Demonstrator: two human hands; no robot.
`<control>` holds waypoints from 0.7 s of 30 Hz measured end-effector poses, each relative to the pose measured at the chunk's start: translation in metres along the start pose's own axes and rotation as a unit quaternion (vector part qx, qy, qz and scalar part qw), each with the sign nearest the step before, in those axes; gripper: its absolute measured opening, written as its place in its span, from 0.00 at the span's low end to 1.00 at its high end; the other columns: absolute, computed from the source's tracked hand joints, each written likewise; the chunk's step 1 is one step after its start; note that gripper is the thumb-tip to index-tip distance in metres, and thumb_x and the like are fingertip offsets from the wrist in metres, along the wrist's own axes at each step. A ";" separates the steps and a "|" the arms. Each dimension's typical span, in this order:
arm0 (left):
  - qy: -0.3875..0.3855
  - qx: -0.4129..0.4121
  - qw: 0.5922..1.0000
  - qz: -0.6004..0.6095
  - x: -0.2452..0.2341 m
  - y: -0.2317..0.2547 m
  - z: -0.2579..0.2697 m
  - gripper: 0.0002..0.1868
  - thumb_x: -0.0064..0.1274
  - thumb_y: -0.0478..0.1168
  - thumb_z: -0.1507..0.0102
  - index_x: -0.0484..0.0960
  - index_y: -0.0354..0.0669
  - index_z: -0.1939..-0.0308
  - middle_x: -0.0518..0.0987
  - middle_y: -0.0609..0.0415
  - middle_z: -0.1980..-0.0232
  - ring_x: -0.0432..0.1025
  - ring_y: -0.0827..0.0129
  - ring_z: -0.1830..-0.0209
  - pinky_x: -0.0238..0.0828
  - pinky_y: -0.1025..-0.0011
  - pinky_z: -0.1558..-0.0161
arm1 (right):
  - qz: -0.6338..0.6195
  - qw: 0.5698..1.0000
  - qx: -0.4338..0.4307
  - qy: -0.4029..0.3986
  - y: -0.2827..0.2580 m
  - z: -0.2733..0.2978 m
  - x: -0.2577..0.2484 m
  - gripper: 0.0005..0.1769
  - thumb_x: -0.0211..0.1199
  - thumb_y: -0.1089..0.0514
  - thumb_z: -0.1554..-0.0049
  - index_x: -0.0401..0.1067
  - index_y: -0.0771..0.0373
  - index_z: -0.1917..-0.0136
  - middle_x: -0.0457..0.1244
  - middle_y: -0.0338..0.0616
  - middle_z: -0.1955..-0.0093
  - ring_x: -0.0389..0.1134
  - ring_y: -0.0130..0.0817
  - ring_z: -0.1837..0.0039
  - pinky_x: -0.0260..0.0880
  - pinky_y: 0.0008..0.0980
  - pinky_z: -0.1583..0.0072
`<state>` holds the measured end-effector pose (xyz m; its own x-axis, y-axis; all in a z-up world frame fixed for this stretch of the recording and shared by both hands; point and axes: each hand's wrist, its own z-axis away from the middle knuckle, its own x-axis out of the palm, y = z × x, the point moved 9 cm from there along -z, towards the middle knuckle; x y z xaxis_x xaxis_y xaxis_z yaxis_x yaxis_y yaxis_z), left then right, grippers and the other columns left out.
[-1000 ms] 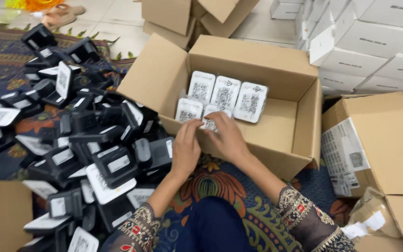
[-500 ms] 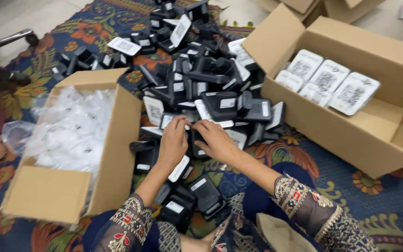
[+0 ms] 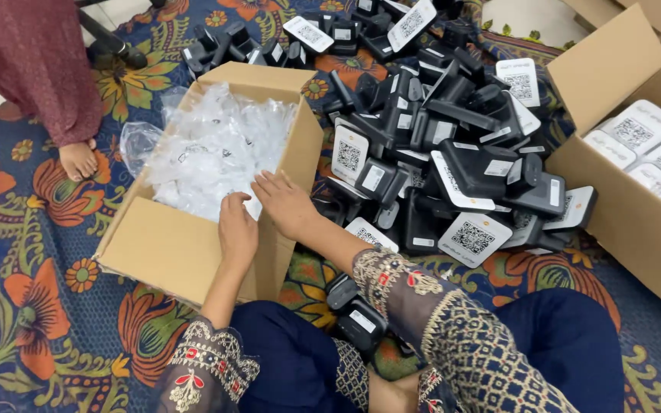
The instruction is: The person bags electronic devices with QR codes and places them into cardboard boxes.
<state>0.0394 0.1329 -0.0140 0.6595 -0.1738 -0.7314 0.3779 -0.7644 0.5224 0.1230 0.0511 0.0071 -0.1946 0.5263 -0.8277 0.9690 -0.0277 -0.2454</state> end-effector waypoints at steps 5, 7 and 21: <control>-0.064 -0.088 0.993 -0.043 0.046 -0.054 0.003 0.15 0.46 0.28 0.38 0.78 0.35 0.48 0.70 0.29 0.39 0.66 0.38 0.38 0.64 0.51 0.39 | 0.049 0.996 0.004 -0.068 0.005 0.006 0.035 0.13 0.61 0.63 0.47 0.72 0.64 0.47 0.65 0.50 0.38 0.59 0.47 0.24 0.60 0.42 0.27; -0.012 -0.058 0.998 -0.039 0.027 -0.029 -0.007 0.18 0.47 0.27 0.42 0.78 0.33 0.48 0.64 0.24 0.33 0.61 0.34 0.34 0.62 0.50 0.38 | 0.044 0.997 0.008 -0.064 0.003 0.006 0.033 0.11 0.59 0.64 0.44 0.73 0.65 0.48 0.65 0.50 0.38 0.59 0.47 0.23 0.65 0.39 0.29; 0.065 -0.004 0.975 -0.214 0.008 0.033 -0.049 0.35 0.53 0.33 0.43 0.70 0.22 0.31 0.57 0.47 0.18 0.48 0.52 0.18 0.26 0.38 0.23 | -0.013 0.998 0.056 -0.020 0.010 0.005 0.026 0.19 0.55 0.63 0.44 0.72 0.66 0.40 0.64 0.45 0.31 0.58 0.42 0.22 0.70 0.35 0.38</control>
<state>0.0890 0.1364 0.0186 0.5170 0.2407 -0.8215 0.6408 -0.7451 0.1850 0.1266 0.0600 -0.0194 -0.2269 0.4939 -0.8394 0.9411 -0.1106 -0.3195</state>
